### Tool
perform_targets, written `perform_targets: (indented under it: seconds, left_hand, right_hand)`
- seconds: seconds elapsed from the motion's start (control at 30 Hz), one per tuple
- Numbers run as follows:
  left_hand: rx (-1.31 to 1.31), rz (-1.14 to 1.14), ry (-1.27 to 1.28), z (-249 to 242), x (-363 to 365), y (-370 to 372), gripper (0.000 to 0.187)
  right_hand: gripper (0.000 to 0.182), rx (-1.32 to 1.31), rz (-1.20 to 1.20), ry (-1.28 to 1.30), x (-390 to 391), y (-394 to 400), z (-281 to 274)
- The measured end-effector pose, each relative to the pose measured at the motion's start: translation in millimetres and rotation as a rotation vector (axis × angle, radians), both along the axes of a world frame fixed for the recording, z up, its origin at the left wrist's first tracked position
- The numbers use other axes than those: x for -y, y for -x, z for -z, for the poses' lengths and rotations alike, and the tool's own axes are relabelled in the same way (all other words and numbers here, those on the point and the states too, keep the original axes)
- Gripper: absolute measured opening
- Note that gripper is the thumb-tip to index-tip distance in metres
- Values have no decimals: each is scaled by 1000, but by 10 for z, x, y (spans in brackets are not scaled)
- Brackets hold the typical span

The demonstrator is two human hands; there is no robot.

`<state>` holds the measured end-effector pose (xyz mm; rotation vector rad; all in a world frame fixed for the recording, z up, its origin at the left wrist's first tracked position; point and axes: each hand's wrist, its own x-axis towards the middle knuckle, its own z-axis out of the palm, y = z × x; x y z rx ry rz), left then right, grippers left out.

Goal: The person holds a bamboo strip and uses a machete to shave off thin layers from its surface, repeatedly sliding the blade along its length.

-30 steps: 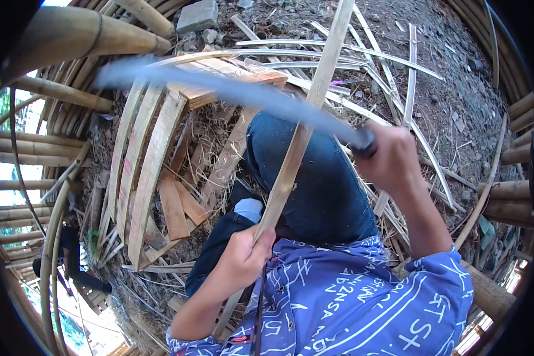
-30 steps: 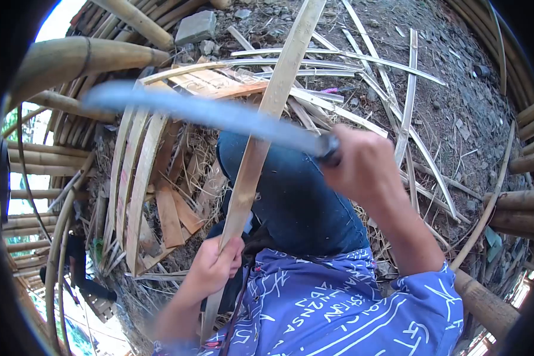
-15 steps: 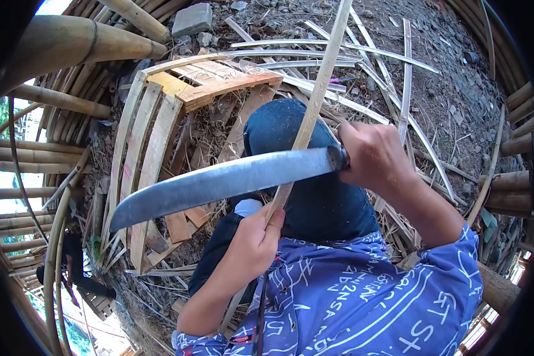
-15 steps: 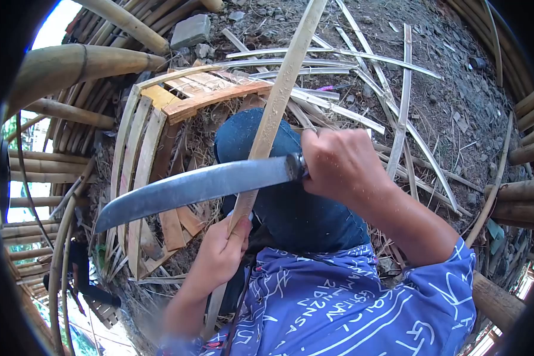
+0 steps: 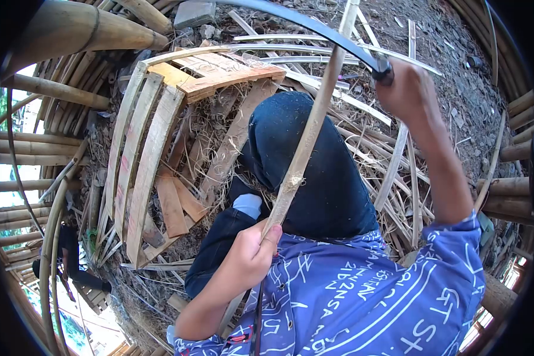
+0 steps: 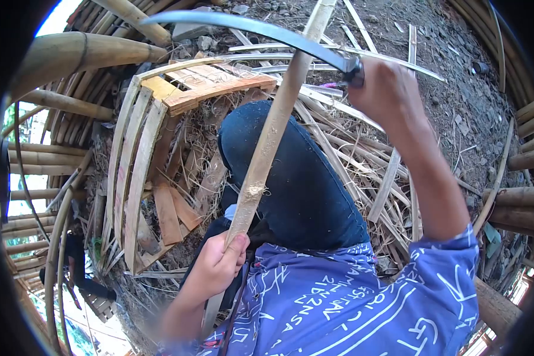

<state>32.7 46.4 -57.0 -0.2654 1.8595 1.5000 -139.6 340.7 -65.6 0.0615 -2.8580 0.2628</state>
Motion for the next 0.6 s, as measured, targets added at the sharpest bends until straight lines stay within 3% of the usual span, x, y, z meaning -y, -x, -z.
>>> perform_targets:
  seconds: [0.13, 0.27, 0.33, 0.6]
  left_hand:
    - [-170, 39, 101, 27, -116, 146, 29]
    - [-228, 67, 175, -97, -224, 391, 30]
    - [-452, 146, 341, -76, -230, 447, 28]
    - [-439, 130, 438, -132, -304, 418, 26]
  right_hand:
    - [10, 105, -164, 458, 324, -506, -70]
    - [14, 97, -313, 434, 506, -755, -154]
    - [14, 182, -335, 203, 540, -762, -209]
    - [20, 145, -256, 54, 400, -540, -102]
